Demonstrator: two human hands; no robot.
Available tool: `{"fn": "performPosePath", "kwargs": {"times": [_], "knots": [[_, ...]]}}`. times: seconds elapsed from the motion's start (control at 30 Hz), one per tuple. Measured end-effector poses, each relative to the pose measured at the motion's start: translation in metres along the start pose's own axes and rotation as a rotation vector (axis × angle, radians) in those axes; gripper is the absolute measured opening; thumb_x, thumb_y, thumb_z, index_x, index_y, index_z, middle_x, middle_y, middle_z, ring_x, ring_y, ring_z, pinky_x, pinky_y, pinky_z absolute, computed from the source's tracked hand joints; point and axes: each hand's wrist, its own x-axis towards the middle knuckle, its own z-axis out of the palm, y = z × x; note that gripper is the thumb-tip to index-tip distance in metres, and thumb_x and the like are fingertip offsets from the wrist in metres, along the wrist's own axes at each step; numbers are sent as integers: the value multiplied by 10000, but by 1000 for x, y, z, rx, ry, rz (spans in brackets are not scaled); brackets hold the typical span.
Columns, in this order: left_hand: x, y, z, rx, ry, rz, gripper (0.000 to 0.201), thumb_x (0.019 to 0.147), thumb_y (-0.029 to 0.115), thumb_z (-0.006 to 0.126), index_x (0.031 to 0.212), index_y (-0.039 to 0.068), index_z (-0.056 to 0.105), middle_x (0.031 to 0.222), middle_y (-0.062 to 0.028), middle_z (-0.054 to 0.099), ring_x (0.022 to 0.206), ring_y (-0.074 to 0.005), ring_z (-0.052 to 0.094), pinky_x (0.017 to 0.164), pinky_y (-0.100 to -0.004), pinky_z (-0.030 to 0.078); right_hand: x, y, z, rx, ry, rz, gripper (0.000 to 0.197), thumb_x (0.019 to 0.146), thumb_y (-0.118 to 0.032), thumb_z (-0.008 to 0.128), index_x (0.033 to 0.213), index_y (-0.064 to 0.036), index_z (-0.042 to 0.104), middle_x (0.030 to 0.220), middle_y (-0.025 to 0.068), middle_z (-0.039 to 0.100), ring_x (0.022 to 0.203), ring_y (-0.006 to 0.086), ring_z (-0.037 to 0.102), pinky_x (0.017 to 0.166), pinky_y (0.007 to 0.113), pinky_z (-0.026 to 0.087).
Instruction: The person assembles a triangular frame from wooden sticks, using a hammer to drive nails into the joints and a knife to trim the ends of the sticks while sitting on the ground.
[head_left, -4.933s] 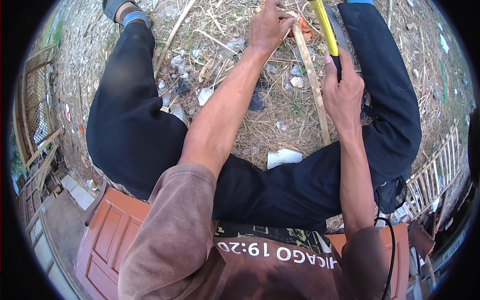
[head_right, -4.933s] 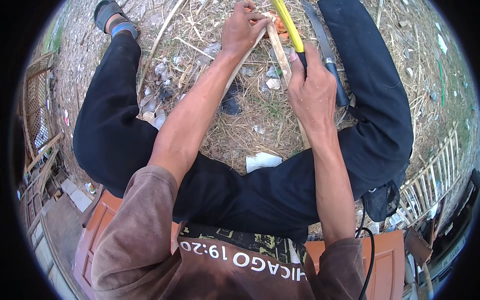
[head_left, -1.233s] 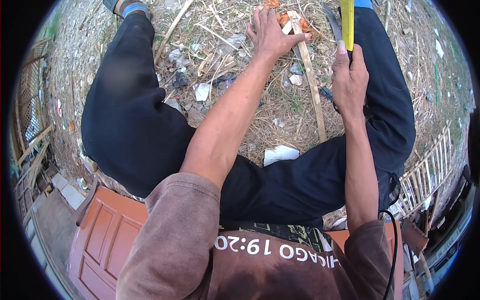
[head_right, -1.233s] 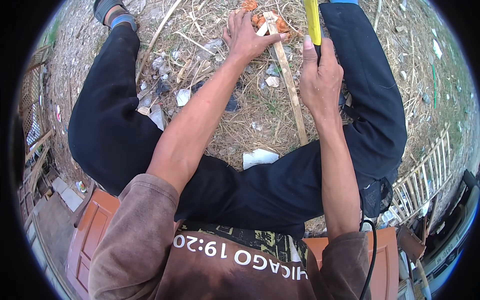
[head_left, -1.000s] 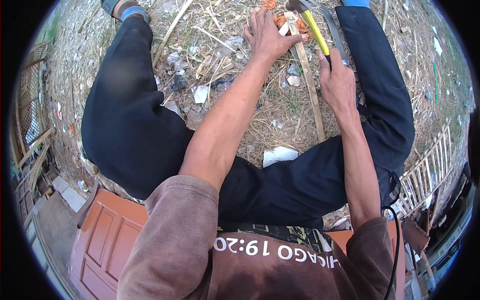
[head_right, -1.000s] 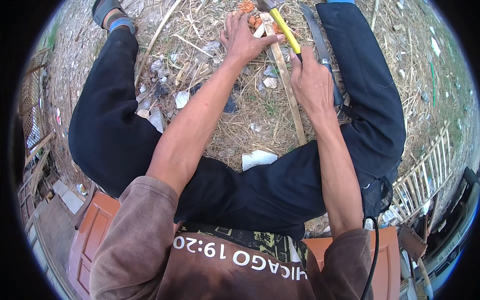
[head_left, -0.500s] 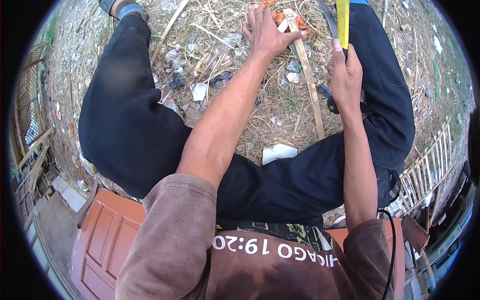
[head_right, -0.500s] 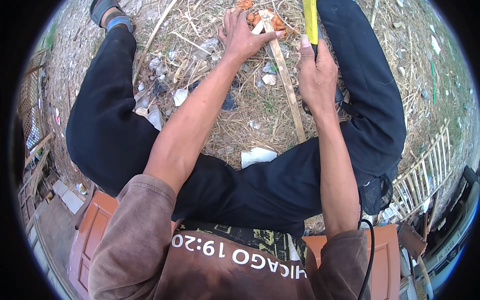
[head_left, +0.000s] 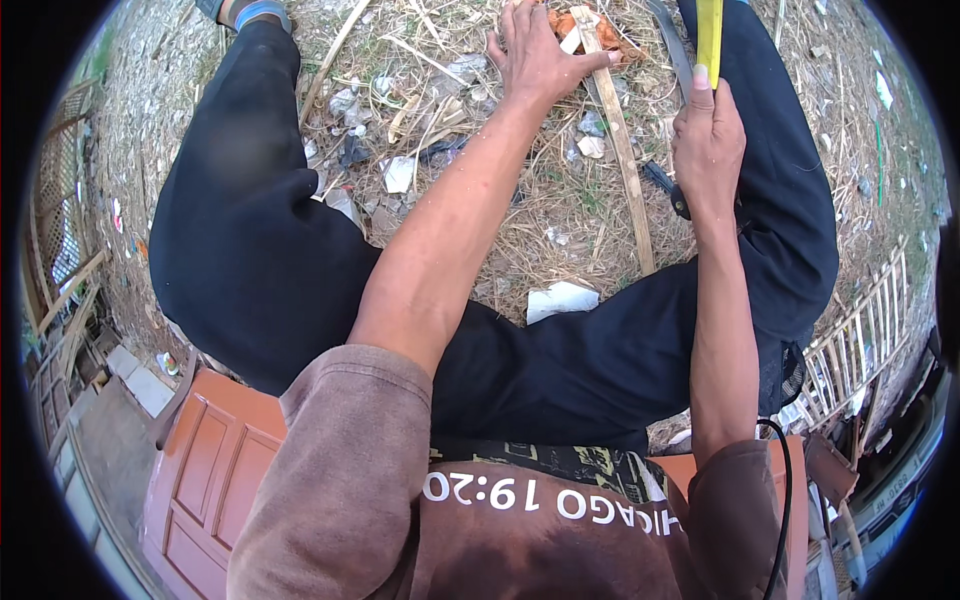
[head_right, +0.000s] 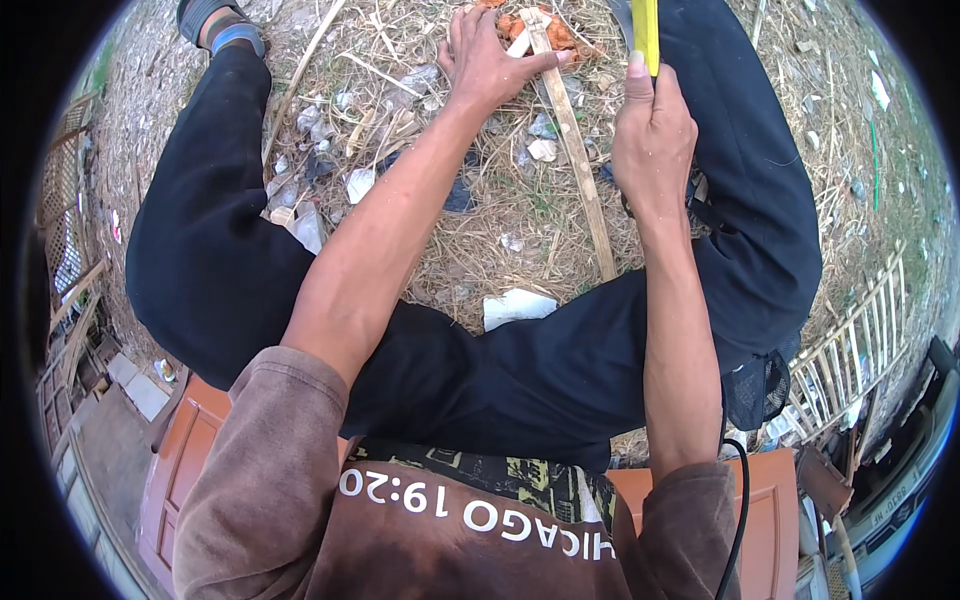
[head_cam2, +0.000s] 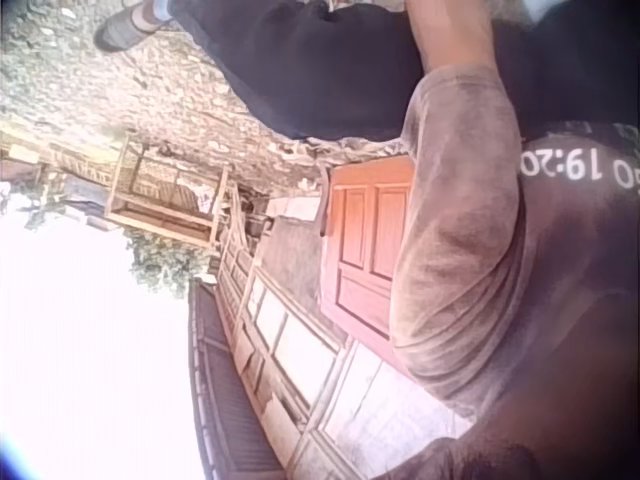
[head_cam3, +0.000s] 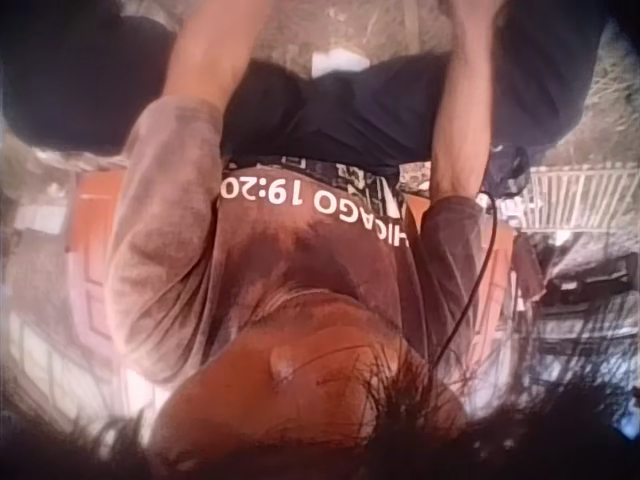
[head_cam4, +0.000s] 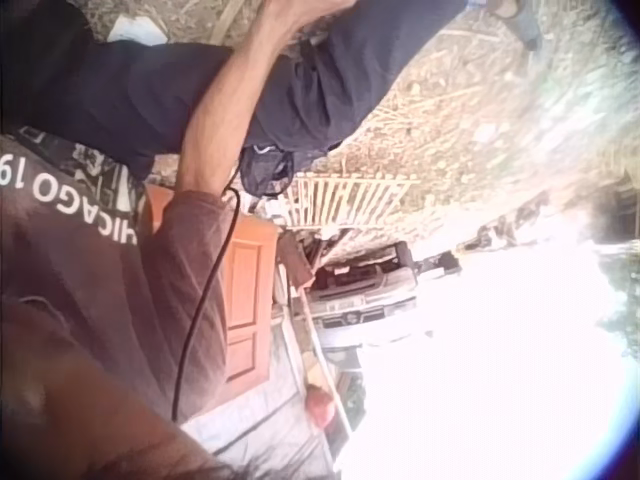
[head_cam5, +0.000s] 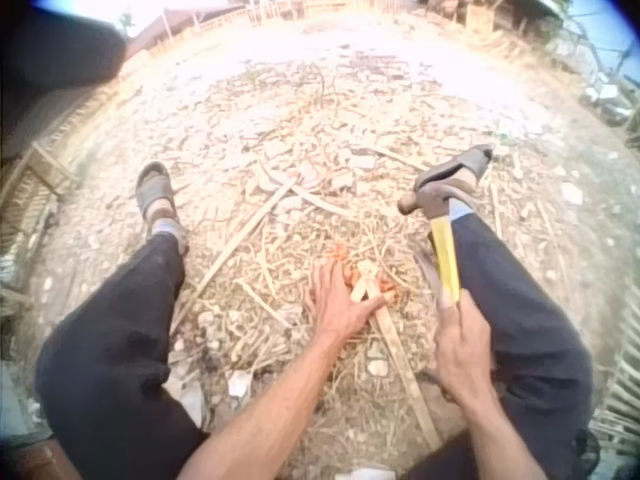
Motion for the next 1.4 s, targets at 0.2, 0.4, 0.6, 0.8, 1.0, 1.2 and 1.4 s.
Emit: {"fn": "performPosePath", "kwargs": {"times": [0.2,0.4,0.6,0.8,1.0,1.2,1.4], "knots": [[-4,26,-24,-179,-27,-59,1097,645,502,869,1495,38,355,1485,-151,364,1415,-342,272,1171,-494,212,-5,1,7,-95,56,-241,310,1053,-307,501,937,-20,514,638,215,560,607,446,583,530,473,432],[-3,32,-23,-155,-18,-31,1071,645,514,863,1471,21,392,1476,-160,375,1411,-350,276,1171,-483,218,-16,12,3,-393,-50,-205,247,1035,-286,532,996,-43,545,605,205,569,574,448,587,511,507,416],[-4,37,-30,-135,-38,-42,1040,653,495,863,1455,16,407,1468,-166,385,1394,-351,300,1164,-473,238,-3,28,8,-635,-52,-387,249,1025,-314,543,970,-72,529,608,198,601,561,436,603,479,516,419],[-7,32,-31,-162,-17,-29,1057,656,477,861,1468,5,376,1469,-162,383,1393,-331,303,1163,-467,241,-9,-10,-4,-299,16,-360,266,1027,-309,550,929,-66,504,564,170,549,528,398,586,467,466,422],[-6,41,-41,-119,-73,-110,1096,642,500,864,1483,15,356,1457,-157,386,1396,-333,299,1151,-463,240,7,26,9,-722,-93,-391,232,1024,-282,551,954,-65,509,623,236,597,566,437,607,478,497,432],[-10,38,-28,-125,33,-40,1126,633,480,881,1511,55,318,1418,-144,402,1390,-321,302,1140,-478,250,-7,14,3,-225,27,-533,231,1020,-281,561,975,-61,506,575,188,567,540,410,614,461,488,433],[-5,37,-31,-126,25,-35,1083,631,434,896,1480,33,357,1430,-151,406,1372,-322,327,1141,-455,263,3,18,-2,-541,-49,-404,252,1014,-333,549,977,-88,503,610,206,617,611,451,631,506,534,460]]}}
